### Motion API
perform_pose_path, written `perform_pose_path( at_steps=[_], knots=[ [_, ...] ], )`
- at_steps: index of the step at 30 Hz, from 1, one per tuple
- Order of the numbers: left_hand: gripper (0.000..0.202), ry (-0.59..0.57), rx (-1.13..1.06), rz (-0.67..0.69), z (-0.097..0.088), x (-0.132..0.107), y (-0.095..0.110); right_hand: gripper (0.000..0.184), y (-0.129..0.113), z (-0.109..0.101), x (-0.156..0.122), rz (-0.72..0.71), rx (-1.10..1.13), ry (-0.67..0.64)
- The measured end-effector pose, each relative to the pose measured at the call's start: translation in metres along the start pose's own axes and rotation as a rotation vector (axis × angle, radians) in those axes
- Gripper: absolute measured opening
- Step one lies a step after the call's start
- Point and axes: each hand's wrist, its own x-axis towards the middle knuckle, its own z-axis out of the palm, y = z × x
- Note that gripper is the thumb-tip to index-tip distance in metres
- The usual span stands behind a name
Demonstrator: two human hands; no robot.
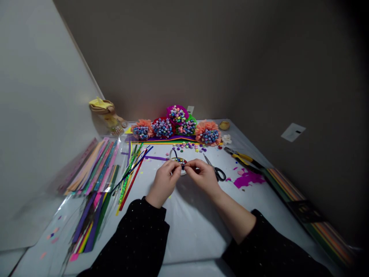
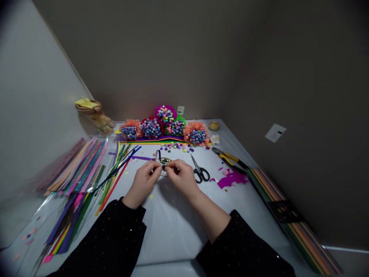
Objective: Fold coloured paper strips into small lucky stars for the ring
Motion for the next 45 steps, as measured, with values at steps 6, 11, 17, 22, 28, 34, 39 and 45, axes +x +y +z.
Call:
perform_pose_path(
  at_steps=[6,11,17,22,28,34,39,45],
  knots=[
    [0.014,0.003,0.025,-0.012,0.0,-0.001,0.002,0.009,-0.001,0.001,0.001,-0.001,-0.002,-0.029],
    [0.014,-0.004,0.029,-0.011,0.001,-0.001,0.002,0.009,0.0,0.002,0.001,-0.013,0.006,-0.045],
    [0.014,-0.016,0.0,-0.031,0.0,-0.001,0.002,0.01,0.003,0.004,0.002,0.064,0.044,-0.069],
    [0.017,-0.098,-0.052,-0.152,0.005,-0.001,-0.003,0.015,0.006,0.004,0.007,0.226,0.261,-0.105],
    [0.036,-0.137,-0.346,-0.219,0.015,-0.004,-0.009,0.02,0.01,0.003,0.009,0.411,0.572,-0.163],
    [0.024,-0.004,-0.525,-0.308,0.015,-0.003,-0.001,0.022,0.006,0.005,0.007,0.381,0.476,-0.12],
    [0.016,0.065,-0.37,-0.365,0.012,-0.002,0.007,0.021,0.001,0.006,0.005,0.32,0.366,-0.11],
    [0.012,0.086,-0.387,-0.362,0.011,-0.002,0.006,0.018,0.0,0.006,0.004,0.288,0.328,-0.114]
  ],
)
